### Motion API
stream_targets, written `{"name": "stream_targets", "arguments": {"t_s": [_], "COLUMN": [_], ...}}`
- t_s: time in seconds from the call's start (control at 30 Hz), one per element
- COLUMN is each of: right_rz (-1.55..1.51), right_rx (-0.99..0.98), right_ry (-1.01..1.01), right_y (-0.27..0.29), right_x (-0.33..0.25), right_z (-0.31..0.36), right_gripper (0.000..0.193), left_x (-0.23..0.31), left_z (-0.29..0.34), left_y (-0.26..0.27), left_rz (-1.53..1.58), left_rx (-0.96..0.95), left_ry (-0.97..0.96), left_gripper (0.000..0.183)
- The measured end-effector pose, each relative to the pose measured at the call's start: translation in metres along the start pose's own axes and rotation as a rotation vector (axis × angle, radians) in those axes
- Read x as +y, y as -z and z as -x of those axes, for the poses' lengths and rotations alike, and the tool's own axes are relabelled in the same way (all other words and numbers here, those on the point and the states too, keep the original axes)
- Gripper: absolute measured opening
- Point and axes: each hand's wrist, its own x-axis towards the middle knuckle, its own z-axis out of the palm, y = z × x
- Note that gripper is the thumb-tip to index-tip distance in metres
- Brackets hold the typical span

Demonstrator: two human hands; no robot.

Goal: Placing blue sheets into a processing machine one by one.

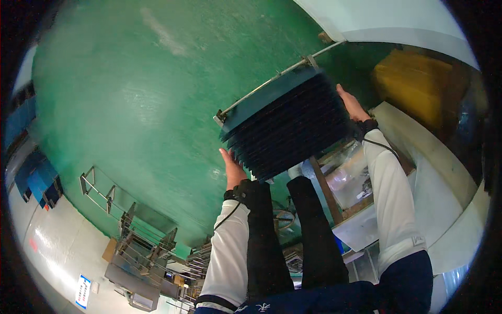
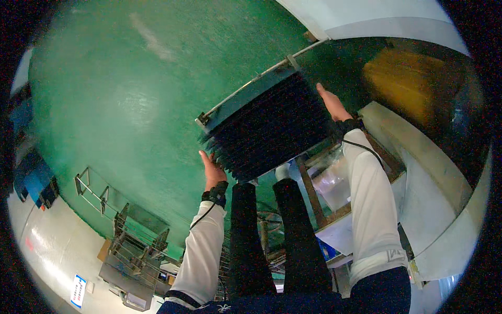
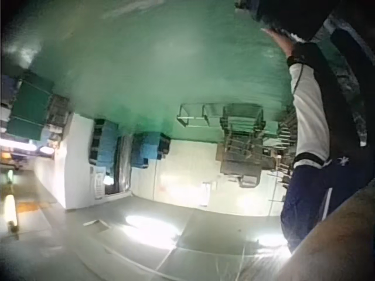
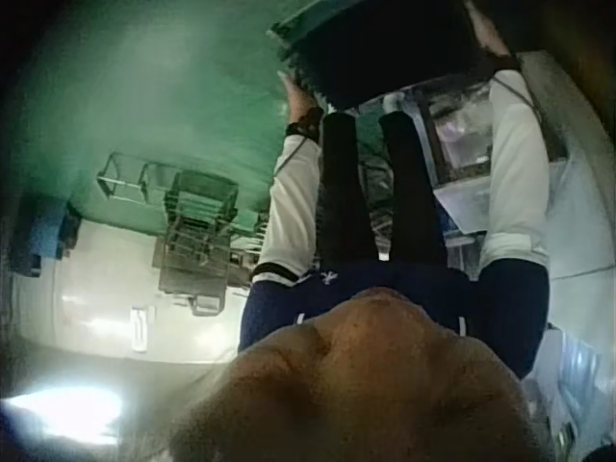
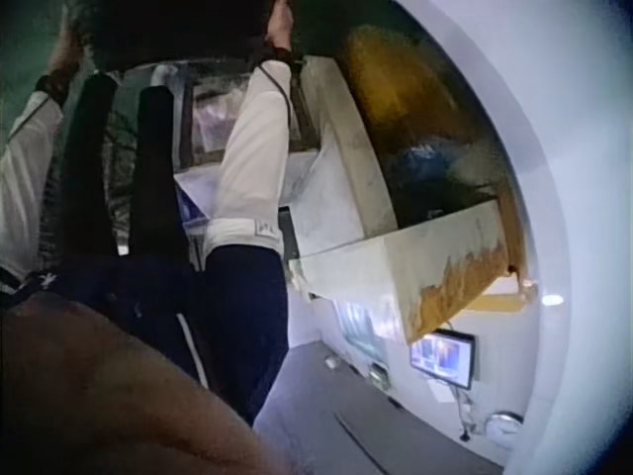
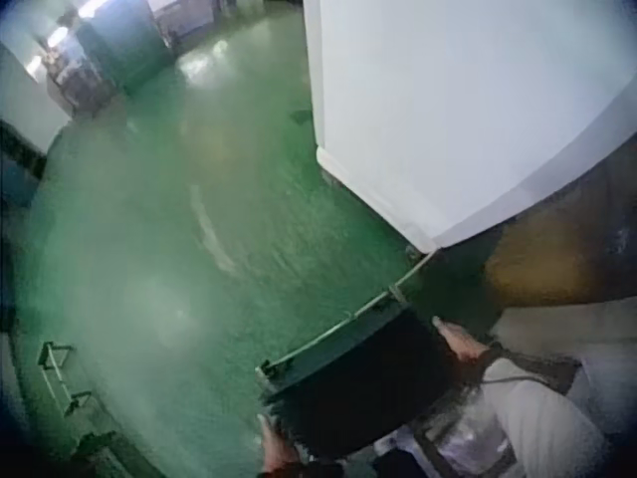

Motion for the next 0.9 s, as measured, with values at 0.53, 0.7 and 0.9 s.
{"name": "stream_targets", "arguments": {"t_s": [0.53,0.7,0.9], "right_rz": [-0.207,-0.138,0.103], "right_rx": [-0.066,-0.113,-0.211], "right_ry": [0.063,0.124,0.477], "right_y": [-0.009,-0.008,0.007], "right_x": [0.012,0.011,0.021], "right_z": [-0.021,-0.012,-0.023], "right_gripper": [0.074,0.067,0.054], "left_x": [0.006,0.002,-0.007], "left_z": [-0.010,-0.012,-0.026], "left_y": [-0.023,-0.026,-0.022], "left_rz": [0.236,0.190,0.207], "left_rx": [-0.134,-0.098,-0.208], "left_ry": [0.148,0.147,0.122], "left_gripper": [0.083,0.089,0.089]}}
